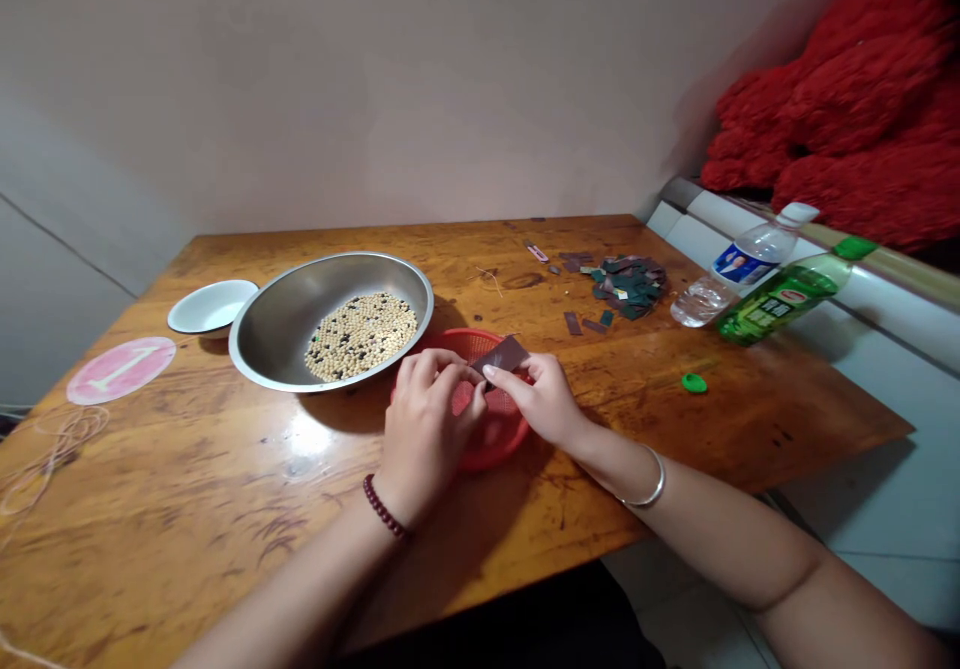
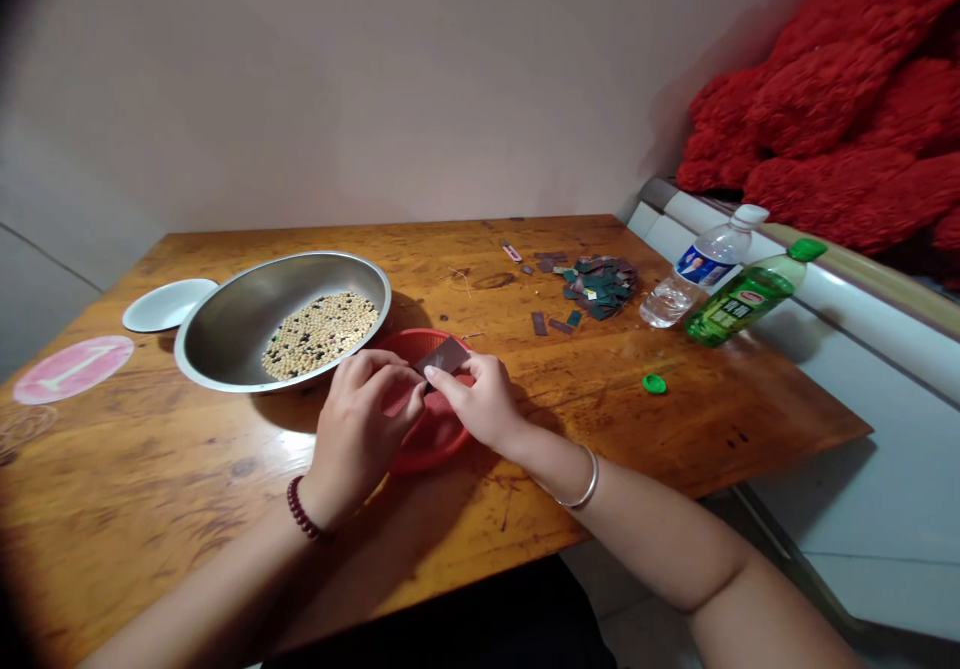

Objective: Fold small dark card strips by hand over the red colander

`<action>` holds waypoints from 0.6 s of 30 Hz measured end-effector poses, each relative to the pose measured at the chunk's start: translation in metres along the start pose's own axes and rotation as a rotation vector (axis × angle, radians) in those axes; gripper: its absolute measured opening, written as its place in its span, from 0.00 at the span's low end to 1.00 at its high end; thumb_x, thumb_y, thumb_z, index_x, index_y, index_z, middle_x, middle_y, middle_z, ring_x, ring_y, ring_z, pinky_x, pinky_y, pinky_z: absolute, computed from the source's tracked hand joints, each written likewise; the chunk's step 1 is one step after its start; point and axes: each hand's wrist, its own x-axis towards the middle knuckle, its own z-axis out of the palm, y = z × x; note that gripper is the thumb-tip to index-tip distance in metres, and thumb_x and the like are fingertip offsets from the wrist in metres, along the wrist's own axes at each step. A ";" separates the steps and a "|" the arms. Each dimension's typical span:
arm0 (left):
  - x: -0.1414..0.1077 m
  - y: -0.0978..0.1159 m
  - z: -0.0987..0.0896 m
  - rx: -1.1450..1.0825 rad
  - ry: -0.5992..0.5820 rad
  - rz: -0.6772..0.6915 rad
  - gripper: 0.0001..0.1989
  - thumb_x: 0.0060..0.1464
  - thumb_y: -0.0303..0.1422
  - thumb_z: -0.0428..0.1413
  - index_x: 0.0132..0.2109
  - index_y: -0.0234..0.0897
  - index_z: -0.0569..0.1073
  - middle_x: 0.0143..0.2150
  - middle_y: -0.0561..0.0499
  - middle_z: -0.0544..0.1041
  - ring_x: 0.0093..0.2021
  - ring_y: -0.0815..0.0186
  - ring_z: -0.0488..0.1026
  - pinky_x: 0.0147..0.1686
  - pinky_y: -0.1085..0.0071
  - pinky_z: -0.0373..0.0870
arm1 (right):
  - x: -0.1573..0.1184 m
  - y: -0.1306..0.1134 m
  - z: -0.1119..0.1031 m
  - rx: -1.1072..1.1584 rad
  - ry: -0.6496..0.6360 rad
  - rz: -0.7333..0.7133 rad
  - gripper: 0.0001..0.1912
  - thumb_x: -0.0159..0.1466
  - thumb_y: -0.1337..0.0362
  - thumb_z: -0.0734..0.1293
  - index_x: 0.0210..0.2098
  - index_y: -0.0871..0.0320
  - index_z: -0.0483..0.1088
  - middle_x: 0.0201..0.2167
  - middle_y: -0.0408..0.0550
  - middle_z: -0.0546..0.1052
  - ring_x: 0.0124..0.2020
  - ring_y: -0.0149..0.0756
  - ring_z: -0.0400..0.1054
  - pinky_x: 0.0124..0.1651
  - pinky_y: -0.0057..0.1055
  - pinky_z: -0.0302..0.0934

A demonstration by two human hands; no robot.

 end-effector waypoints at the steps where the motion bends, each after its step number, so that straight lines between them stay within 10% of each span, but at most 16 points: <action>1: 0.001 -0.001 0.000 0.007 0.008 -0.003 0.03 0.57 0.32 0.58 0.36 0.38 0.74 0.42 0.48 0.71 0.45 0.61 0.67 0.46 0.64 0.67 | 0.000 0.000 0.000 0.006 0.002 -0.001 0.10 0.59 0.59 0.69 0.30 0.60 0.78 0.30 0.49 0.81 0.33 0.38 0.75 0.38 0.32 0.68; 18: 0.001 0.002 -0.001 -0.014 -0.007 -0.067 0.02 0.56 0.31 0.58 0.35 0.38 0.75 0.41 0.49 0.72 0.45 0.62 0.67 0.45 0.64 0.67 | 0.000 0.003 0.000 -0.005 0.011 -0.018 0.09 0.59 0.60 0.69 0.30 0.60 0.78 0.30 0.50 0.81 0.32 0.38 0.75 0.38 0.32 0.68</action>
